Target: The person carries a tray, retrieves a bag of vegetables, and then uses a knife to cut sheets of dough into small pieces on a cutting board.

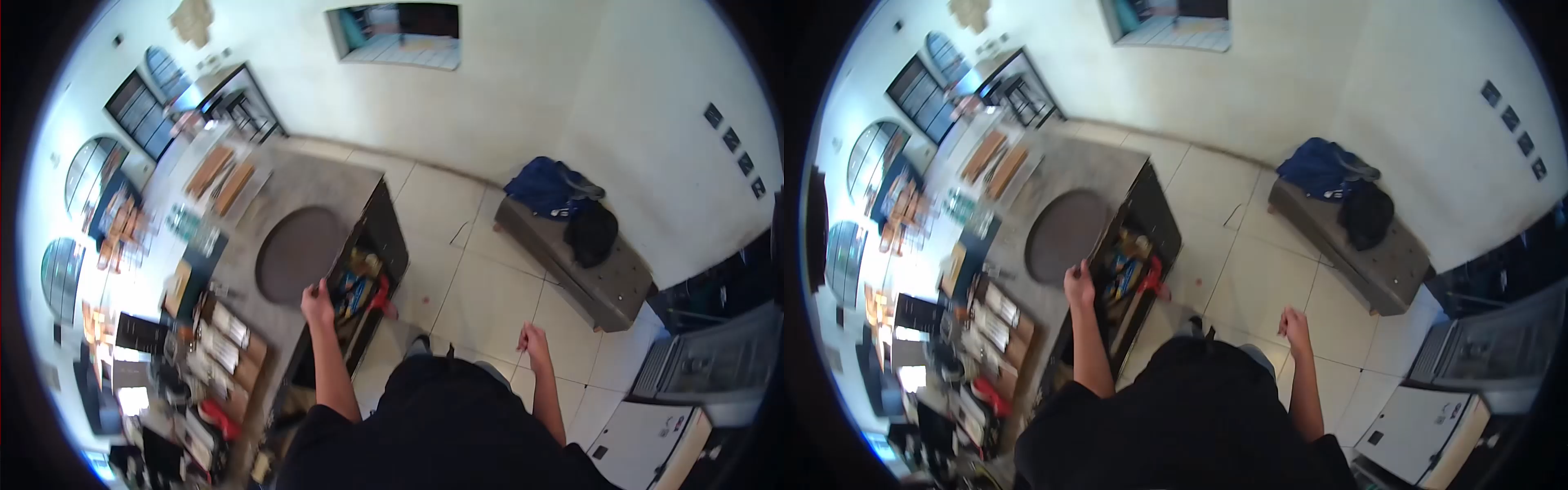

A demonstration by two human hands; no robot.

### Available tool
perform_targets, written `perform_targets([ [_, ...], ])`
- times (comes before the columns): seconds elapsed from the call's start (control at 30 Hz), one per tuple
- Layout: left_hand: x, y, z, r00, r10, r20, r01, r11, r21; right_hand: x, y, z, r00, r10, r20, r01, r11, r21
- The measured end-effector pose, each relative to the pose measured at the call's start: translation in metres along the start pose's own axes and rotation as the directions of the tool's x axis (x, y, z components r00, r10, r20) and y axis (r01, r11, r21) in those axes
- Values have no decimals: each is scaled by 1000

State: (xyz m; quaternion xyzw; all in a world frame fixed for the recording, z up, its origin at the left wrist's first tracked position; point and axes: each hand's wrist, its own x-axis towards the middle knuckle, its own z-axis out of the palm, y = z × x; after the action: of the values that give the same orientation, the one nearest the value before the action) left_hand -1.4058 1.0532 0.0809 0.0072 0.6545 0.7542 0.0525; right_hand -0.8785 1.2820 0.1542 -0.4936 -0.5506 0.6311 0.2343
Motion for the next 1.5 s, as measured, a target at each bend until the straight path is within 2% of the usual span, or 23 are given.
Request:
perform_targets([
  [0.03, 18, 3, 8, 976, -213, 46, 204, 821, -533, -4, 15, -4, 996, 77, -54, -70, 992, 109],
  [0.07, 30, 12, 14, 937, -347, 34, 282, 697, -659, -11, 28, -7, 981, 167, -94, -142, 964, 225],
  [0.27, 42, 43, 87, 926, -365, -95, 230, 745, -626, -57, 60, -20, 848, 402, -345, -283, 894, 347],
  [0.33, 23, 41, 123, 746, -479, -462, 274, 854, -443, -67, 69, -32, 826, 436, -358, -305, 879, 366],
  [0.43, -37, -10, 177, 914, -399, -76, 392, 916, -85, -75, 69, -53, 829, 400, -391, -235, 883, 407],
  [0.5, -130, -17, 246, 872, -434, 228, 434, 899, 56, -71, 74, -71, 813, 415, -409, -207, 861, 464],
  [0.57, -252, -9, 312, 698, -532, 479, 432, 847, 311, -72, 61, -102, 826, 401, -396, -185, 857, 482],
  [0.6, -304, -24, 332, 520, -576, 631, 281, 813, 511, -74, 48, -118, 836, 389, -386, -179, 859, 479],
  [0.67, -438, -33, 372, 163, -400, 902, 295, 892, 343, -82, 45, -156, 917, 234, -323, -4, 815, 579],
  [0.7, -506, -5, 392, -9, -468, 883, 153, 872, 464, -85, 20, -184, 911, 245, -331, 17, 782, 624],
  [0.77, -613, 32, 404, -449, -220, 866, -79, 975, 207, -94, 18, -234, 929, 159, -335, 159, 644, 748],
  [0.8, -653, 37, 409, -640, -28, 768, -135, 988, -76, -90, 30, -260, 940, 37, -338, 289, 438, 851],
  [0.83, -686, 45, 412, -793, 131, 595, -113, 928, -354, -90, 40, -284, 930, -88, -358, 369, 208, 906],
  [0.87, -711, 59, 421, -868, 169, 467, -87, 874, -477, -98, 36, -304, 920, -72, -385, 391, 210, 896],
  [0.9, -735, 54, 429, -883, 233, 407, -84, 775, -626, -108, 24, -322, 907, -25, -421, 419, 173, 891],
  [1.03, -810, 40, 494, -879, 274, 390, -74, 730, -679, -118, -22, -402, 837, 110, -536, 537, 21, 843],
  [1.07, -828, 36, 510, -858, 229, 459, -87, 817, -570, -110, -1, -420, 839, -45, -542, 541, -43, 840],
  [1.2, -900, -3, 577, -776, 240, 584, -210, 774, -598, -106, 24, -494, 863, -94, -497, 493, -64, 868],
  [1.27, -936, -11, 619, -693, -482, 537, -593, 804, -45, -99, 38, -549, 871, -78, -485, 488, 26, 872],
  [1.3, -951, -24, 633, -699, -483, 528, -595, 802, -54, -94, 43, -572, 881, -63, -470, 474, 99, 875],
  [1.37, -991, -52, 664, -774, -91, 627, -423, 811, -405, -87, 45, -636, 865, -118, -487, 499, 113, 859],
  [1.4, -1014, -53, 683, -784, -248, 569, -484, 819, -309, -89, 47, -663, 881, -87, -466, 473, 133, 871],
  [1.5, -1085, -49, 734, -867, -216, 449, -373, 879, -297, -91, 66, -736, 859, 80, -506, 457, 326, 828],
])
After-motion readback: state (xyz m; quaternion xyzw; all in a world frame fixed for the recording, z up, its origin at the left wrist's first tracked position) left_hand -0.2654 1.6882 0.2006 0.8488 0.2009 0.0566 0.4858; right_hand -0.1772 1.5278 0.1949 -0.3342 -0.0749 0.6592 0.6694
